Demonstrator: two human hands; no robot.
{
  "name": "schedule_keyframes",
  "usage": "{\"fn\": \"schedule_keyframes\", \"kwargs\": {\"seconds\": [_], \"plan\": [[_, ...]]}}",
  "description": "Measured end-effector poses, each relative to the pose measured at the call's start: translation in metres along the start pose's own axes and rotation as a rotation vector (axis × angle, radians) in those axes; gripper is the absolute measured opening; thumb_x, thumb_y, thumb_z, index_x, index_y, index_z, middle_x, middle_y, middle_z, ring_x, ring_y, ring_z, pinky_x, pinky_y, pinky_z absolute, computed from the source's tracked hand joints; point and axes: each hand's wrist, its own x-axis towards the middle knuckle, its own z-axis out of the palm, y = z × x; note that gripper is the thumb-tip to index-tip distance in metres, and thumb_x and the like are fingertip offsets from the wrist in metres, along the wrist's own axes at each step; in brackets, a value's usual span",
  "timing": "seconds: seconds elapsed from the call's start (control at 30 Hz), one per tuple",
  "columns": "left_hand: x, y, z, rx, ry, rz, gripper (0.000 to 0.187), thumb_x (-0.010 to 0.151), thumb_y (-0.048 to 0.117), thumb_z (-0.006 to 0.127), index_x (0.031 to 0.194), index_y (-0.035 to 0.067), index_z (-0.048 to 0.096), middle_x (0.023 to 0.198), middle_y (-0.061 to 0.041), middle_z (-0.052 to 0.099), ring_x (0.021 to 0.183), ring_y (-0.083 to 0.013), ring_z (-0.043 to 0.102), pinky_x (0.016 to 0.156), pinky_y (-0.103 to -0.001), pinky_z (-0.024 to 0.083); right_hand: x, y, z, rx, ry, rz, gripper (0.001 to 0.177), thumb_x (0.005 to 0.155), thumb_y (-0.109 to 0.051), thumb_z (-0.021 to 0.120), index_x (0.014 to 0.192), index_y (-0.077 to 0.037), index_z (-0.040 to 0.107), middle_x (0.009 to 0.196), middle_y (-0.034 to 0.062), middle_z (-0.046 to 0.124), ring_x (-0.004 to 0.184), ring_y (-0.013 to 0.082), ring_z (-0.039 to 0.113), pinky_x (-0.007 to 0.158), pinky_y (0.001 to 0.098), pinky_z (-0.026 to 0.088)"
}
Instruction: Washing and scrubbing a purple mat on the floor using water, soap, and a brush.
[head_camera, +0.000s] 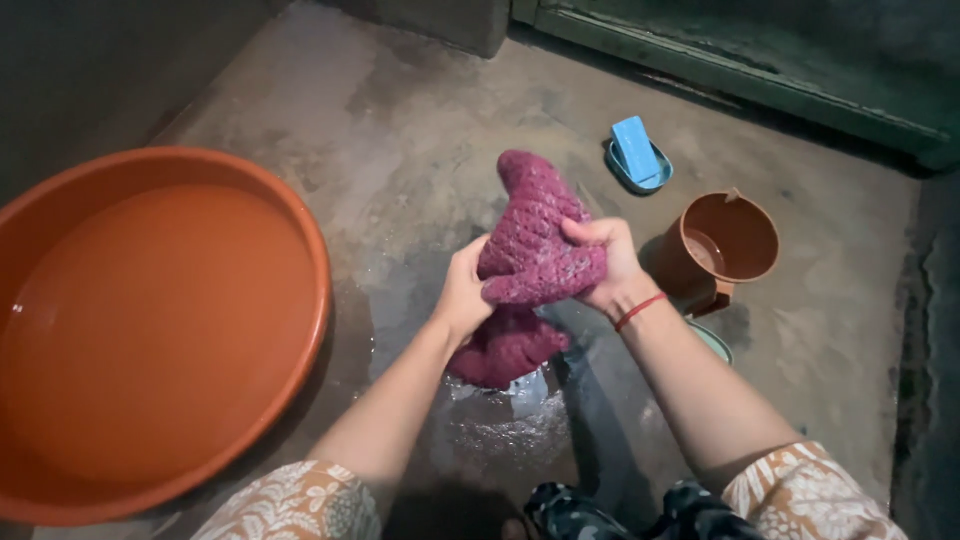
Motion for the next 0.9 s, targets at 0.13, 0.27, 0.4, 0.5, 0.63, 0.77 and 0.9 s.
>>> {"fn": "schedule_keyframes", "kwargs": {"seconds": [0.13, 0.27, 0.4, 0.5, 0.63, 0.77, 0.9], "plan": [[0.002, -0.003, -0.011, -0.182, -0.021, -0.068, 0.053, 0.078, 0.002, 0.085, 0.127, -0.003, 0.064, 0.115, -0.007, 0.074, 0.102, -0.016, 0.071, 0.093, -0.034, 0.058, -0.004, -0.012, 0.015, -0.195, -0.053, -0.074, 0.051, 0.087, -0.012, 0.063, 0.136, 0.001, 0.057, 0.129, 0.0192, 0.068, 0.118, 0.0353, 0.066, 0.11, 0.0514, 0.048], [0.01, -0.075, -0.082, 0.491, 0.139, -0.335, 0.058, 0.074, -0.001, 0.078, 0.131, 0.003, 0.066, 0.118, -0.011, 0.077, 0.105, -0.018, 0.073, 0.094, -0.032, 0.056, 0.011, 0.008, -0.036, -1.079, 0.027, 0.005, 0.058, 0.086, -0.027, 0.073, 0.138, -0.006, 0.058, 0.134, 0.0175, 0.067, 0.124, 0.0337, 0.062, 0.11, 0.0504, 0.047], [0.008, -0.064, -0.1, 0.853, 0.468, -0.24, 0.075, 0.075, 0.007, 0.072, 0.147, 0.009, 0.055, 0.149, -0.021, 0.062, 0.14, -0.0315, 0.058, 0.115, -0.042, 0.047, 0.023, 0.034, -0.087, -2.081, 0.257, 0.23, 0.095, 0.081, -0.051, 0.078, 0.16, -0.022, 0.034, 0.161, 0.0214, 0.03, 0.144, 0.0443, 0.032, 0.122, 0.0499, 0.028], [0.013, 0.018, -0.03, 1.001, 0.02, -0.375, 0.11, 0.066, 0.022, 0.09, 0.161, 0.025, 0.033, 0.171, -0.015, 0.016, 0.156, -0.0403, 0.011, 0.124, -0.05, 0.024, 0.023, 0.037, -0.093, -1.88, 0.335, 0.37, 0.114, 0.072, -0.063, 0.076, 0.166, -0.027, 0.021, 0.171, 0.0203, 0.006, 0.156, 0.0463, 0.009, 0.125, 0.0563, 0.016], [0.014, 0.034, 0.0, 1.29, -0.483, -0.678, 0.131, 0.063, 0.041, 0.093, 0.163, 0.044, 0.01, 0.172, -0.006, -0.013, 0.153, -0.044, -0.014, 0.127, -0.054, 0.015, 0.016, 0.058, -0.074, -1.81, 0.155, 0.389, 0.137, 0.072, -0.075, 0.081, 0.163, -0.013, -0.001, 0.168, 0.0291, -0.001, 0.156, 0.0471, 0.002, 0.124, 0.0566, 0.014], [0.011, 0.006, -0.018, 1.498, -0.58, -0.717, 0.127, 0.065, 0.039, 0.096, 0.161, 0.039, 0.013, 0.173, -0.001, -0.006, 0.155, -0.0469, -0.019, 0.123, -0.061, 0.017, 0.004, 0.07, -0.015, -2.025, 0.237, 0.457, 0.152, 0.059, -0.068, 0.089, 0.165, -0.017, -0.008, 0.166, 0.0323, -0.006, 0.153, 0.0519, 0.003, 0.121, 0.0617, 0.021], [0.013, -0.007, -0.035, 1.485, -0.502, -0.478, 0.094, 0.07, 0.023, 0.09, 0.152, 0.036, 0.045, 0.165, -0.002, 0.027, 0.152, -0.0507, 0.009, 0.123, -0.052, 0.029, 0.006, 0.079, -0.016, -2.179, 0.279, 0.388, 0.146, 0.055, -0.054, 0.097, 0.163, -0.018, 0.005, 0.165, 0.0262, 0.007, 0.151, 0.0487, 0.015, 0.114, 0.0626, 0.031]]}}
